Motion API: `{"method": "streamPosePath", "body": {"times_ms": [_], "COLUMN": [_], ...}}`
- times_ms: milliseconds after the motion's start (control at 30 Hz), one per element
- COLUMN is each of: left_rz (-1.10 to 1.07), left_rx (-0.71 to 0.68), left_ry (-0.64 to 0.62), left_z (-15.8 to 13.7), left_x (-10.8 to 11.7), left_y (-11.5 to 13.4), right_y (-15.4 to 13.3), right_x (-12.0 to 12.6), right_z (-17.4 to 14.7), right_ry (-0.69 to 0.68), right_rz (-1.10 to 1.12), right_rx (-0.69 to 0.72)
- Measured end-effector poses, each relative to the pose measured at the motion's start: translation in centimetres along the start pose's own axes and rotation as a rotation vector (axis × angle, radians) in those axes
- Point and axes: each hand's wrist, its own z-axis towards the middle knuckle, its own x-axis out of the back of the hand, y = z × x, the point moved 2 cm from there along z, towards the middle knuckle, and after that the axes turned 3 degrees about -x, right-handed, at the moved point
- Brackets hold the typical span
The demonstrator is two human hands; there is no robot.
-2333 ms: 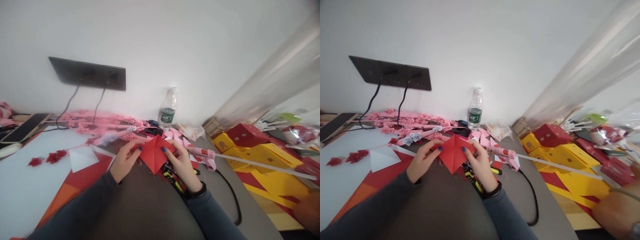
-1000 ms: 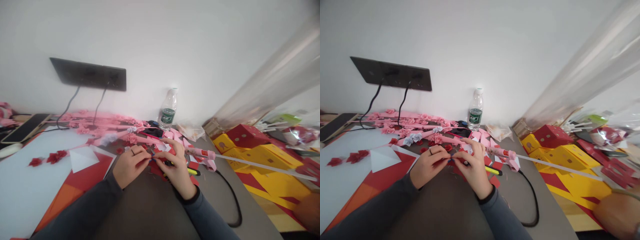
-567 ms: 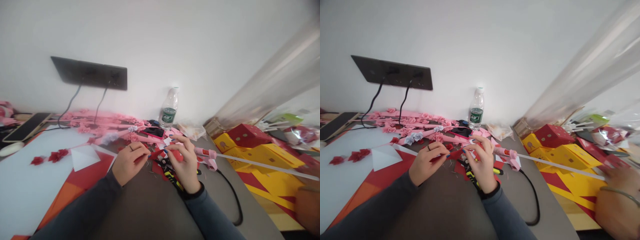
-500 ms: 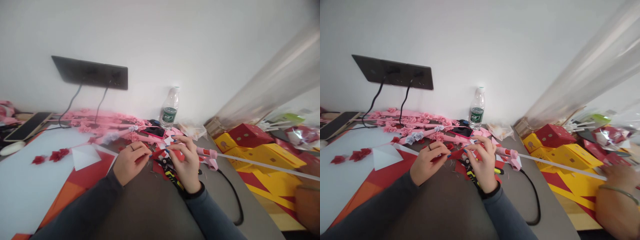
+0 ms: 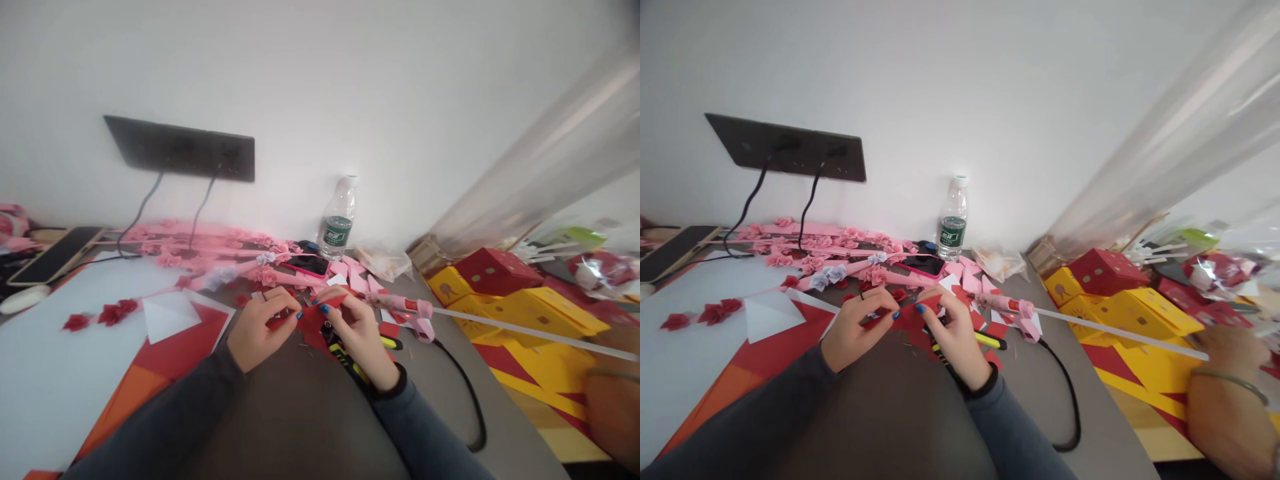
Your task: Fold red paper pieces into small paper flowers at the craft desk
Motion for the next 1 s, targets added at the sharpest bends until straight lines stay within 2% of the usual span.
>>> {"method": "streamPosePath", "body": {"times_ms": [67, 200, 233, 267, 333, 400, 467, 533, 600, 733, 900, 1000], "left_rz": [-0.006, -0.036, -0.054, -0.072, -0.096, -0.094, -0.039, 0.06, 0.152, 0.201, 0.18, 0.15], "left_rx": [0.041, 0.153, 0.184, 0.211, 0.232, 0.186, 0.072, -0.054, -0.118, -0.079, -0.019, 0.008], "left_ry": [-0.014, 0.052, 0.089, 0.128, 0.189, 0.182, 0.097, -0.014, -0.084, -0.081, -0.03, -0.031], "left_z": [0.0, 0.1, 0.1, 0.1, 0.0, 0.0, -0.1, -0.3, -0.4, -0.6, -0.6, -0.6], "left_x": [-0.1, 0.4, 0.6, 0.7, 1.0, 1.0, 0.7, 0.2, -0.1, -0.4, 0.0, 0.2], "left_y": [-0.1, -1.1, -1.4, -1.7, -2.0, -1.8, -1.2, -0.6, -0.3, -0.5, -0.7, -0.6], "right_y": [0.0, 1.1, 1.4, 1.7, 2.1, 2.1, 1.9, 1.5, 1.3, 1.2, 1.2, 1.5], "right_x": [0.2, 2.0, 2.4, 2.5, 2.3, 1.6, 0.9, 0.4, 0.0, -0.5, -0.8, -0.8], "right_z": [0.0, 0.2, 0.2, 0.2, 0.1, 0.0, -0.1, -0.2, -0.1, -0.1, -0.4, -0.6], "right_ry": [0.087, 0.53, 0.626, 0.668, 0.614, 0.433, 0.305, 0.232, 0.182, 0.1, 0.049, -0.018], "right_rz": [0.04, 0.237, 0.322, 0.367, 0.384, 0.348, 0.298, 0.28, 0.286, 0.338, 0.347, 0.345], "right_rx": [0.006, -0.051, -0.057, -0.074, -0.154, -0.259, -0.323, -0.353, -0.362, -0.374, -0.319, -0.334]}}
